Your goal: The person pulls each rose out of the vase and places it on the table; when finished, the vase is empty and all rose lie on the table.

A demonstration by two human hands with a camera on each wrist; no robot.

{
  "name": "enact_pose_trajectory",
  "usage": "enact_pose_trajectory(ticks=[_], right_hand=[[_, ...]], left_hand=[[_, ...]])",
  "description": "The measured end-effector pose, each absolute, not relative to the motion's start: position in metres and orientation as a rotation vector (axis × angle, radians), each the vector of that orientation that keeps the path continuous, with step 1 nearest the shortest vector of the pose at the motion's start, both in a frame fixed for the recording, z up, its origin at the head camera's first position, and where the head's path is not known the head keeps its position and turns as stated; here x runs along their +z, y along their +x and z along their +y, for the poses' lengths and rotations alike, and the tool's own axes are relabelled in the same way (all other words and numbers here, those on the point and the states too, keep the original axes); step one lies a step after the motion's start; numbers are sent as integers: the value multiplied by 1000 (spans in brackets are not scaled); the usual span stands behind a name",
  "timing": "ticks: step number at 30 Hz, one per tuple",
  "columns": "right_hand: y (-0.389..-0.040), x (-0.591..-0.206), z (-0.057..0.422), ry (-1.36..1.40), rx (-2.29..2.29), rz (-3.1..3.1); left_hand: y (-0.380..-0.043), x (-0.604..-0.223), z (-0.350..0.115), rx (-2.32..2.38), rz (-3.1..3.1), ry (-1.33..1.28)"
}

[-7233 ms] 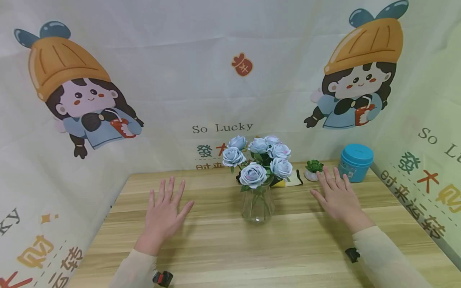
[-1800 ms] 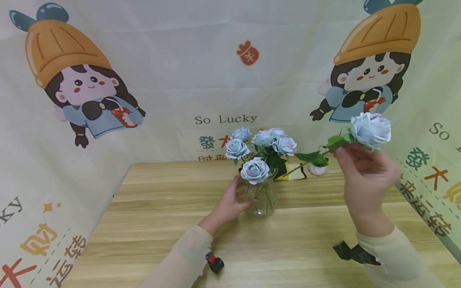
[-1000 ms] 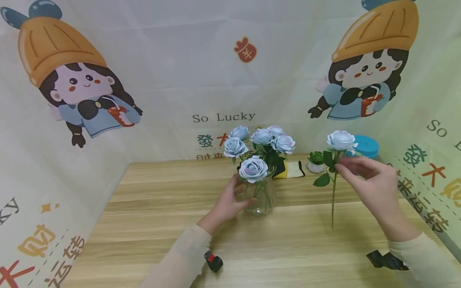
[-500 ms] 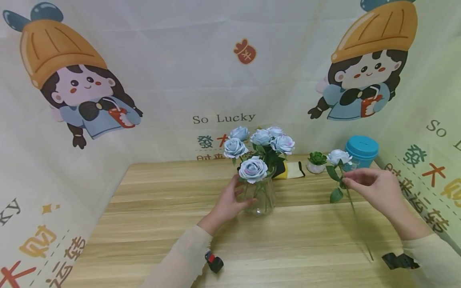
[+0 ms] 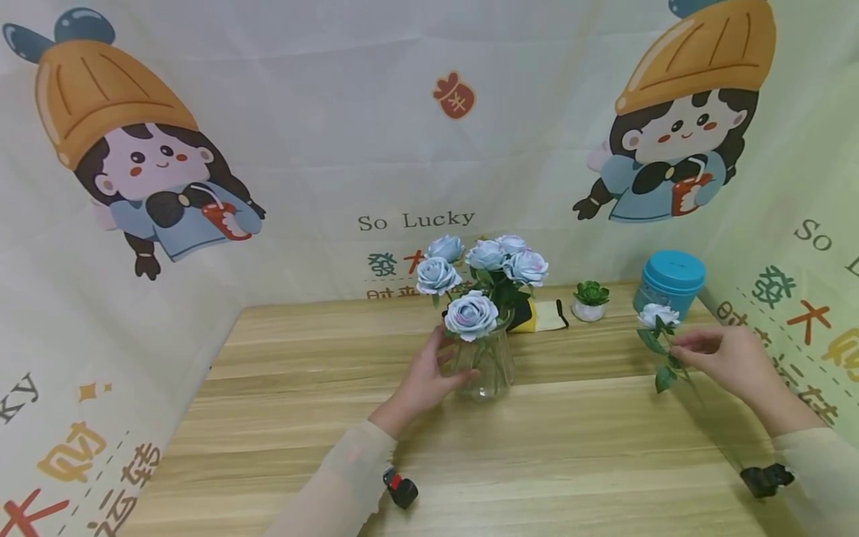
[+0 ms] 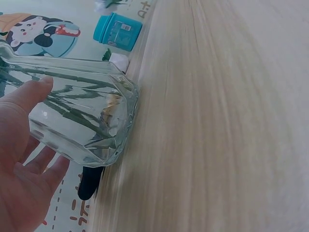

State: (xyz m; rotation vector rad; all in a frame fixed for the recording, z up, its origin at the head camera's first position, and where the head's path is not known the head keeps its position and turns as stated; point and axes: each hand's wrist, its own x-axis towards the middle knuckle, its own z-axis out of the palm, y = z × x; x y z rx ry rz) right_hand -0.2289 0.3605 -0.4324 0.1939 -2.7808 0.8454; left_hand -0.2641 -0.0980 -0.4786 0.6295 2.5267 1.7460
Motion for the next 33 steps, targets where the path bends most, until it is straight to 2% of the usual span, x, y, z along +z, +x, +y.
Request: enact_pose_trajectory(ticks=[12,33], right_hand=[[-239,-450,402,146,723,-2905],[-233,-464,416,165,634,-2967]], left_hand=[[-262,-476,-97,1737,2535,633],[-263,-479,-97,1765,2521,643]])
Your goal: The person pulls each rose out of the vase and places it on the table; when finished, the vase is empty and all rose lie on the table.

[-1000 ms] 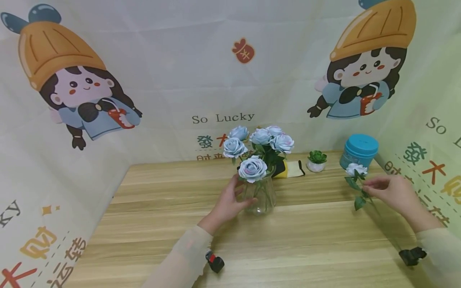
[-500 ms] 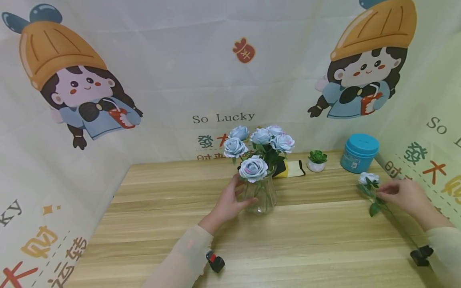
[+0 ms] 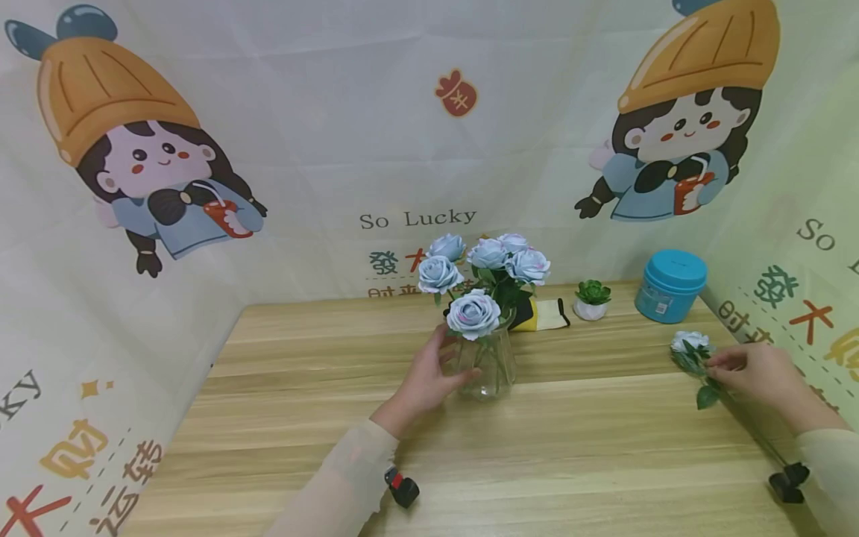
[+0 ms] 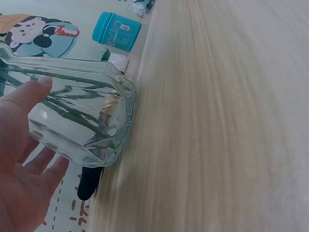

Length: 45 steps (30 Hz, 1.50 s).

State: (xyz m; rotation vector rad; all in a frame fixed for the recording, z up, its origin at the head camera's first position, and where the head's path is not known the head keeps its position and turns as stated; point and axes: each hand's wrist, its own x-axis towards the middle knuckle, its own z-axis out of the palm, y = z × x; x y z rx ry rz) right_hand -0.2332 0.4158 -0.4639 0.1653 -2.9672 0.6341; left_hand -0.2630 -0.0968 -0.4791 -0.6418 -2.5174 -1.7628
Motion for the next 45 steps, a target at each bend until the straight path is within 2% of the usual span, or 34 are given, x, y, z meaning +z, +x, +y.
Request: enact_pose_trajectory(ticks=[11,19,33,41,45], right_hand=[[-232,-463,415,140,660,-2989],[-231,-446,398,162,628,-2938],[-228,-417,300,376,745,-2699],[-227,-416,243,656,761,-2465],[-225,-412,219,700,794,-2381]], left_hand=[[-263,-480,-98,-1747,-2520,-646],[-262,-478,-98,-1732,-2531,-655],[-262,-478,-98,-1721,-2541,-656],[-262,-479,-98,-1720,-2545,-653],[-263,-478,-98,-1733,-2545,-649]])
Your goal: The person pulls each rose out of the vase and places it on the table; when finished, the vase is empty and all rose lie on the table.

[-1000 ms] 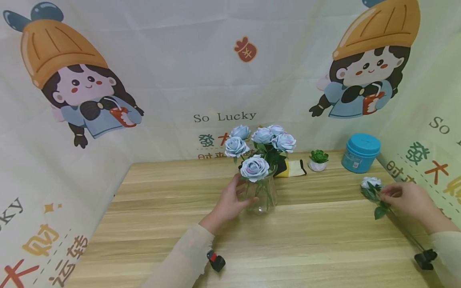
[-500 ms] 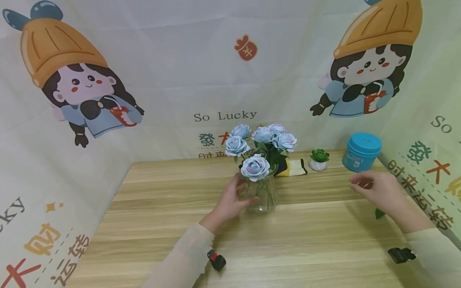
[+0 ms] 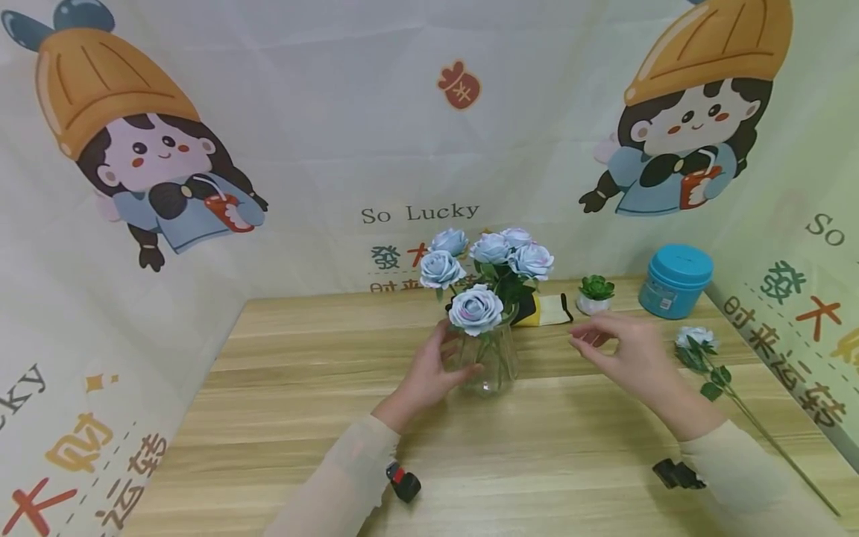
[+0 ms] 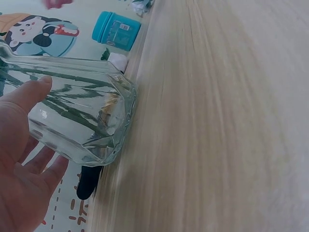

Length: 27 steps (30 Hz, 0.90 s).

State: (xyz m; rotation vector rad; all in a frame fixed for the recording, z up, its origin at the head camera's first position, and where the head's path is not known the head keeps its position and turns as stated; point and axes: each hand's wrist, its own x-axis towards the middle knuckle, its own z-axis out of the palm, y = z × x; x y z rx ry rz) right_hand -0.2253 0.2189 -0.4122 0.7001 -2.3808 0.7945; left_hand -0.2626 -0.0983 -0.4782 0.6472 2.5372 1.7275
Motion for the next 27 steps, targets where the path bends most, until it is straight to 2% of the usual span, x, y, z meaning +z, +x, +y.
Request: enact_pose_trajectory(ticks=[14,27], right_hand=[[-221,-404,158,832,1100,-2188],[-229,-402,121,814,1115,-2059]], left_hand=[[-263,-478,-98,1759,2524,648],[-264,-479,-99,1749,2529,678]])
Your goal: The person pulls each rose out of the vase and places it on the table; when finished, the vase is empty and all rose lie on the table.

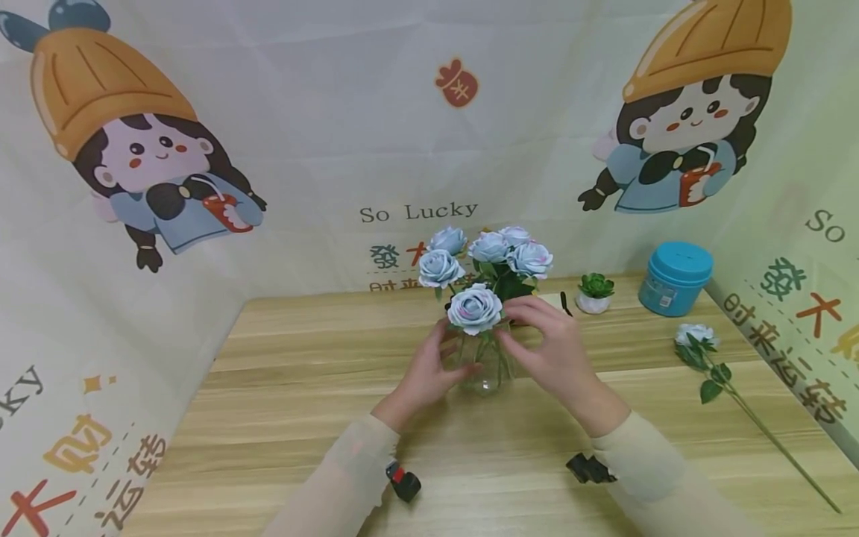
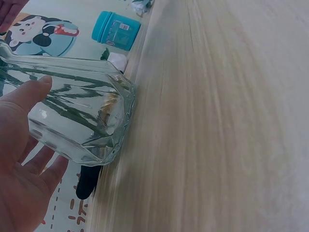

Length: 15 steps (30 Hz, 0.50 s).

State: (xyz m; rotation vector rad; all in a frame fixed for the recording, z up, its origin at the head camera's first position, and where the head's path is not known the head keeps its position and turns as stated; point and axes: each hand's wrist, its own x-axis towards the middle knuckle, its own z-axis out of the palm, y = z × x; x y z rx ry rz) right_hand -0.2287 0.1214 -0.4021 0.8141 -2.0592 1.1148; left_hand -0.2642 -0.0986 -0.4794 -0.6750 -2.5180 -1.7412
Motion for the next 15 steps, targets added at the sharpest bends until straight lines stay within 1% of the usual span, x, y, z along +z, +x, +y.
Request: enact_pose_trajectory(ticks=[15], right_hand=[[-236,-405,105,778,1138,-2027]], left_hand=[[-265,-482,-99,-1711,-2506,-709]])
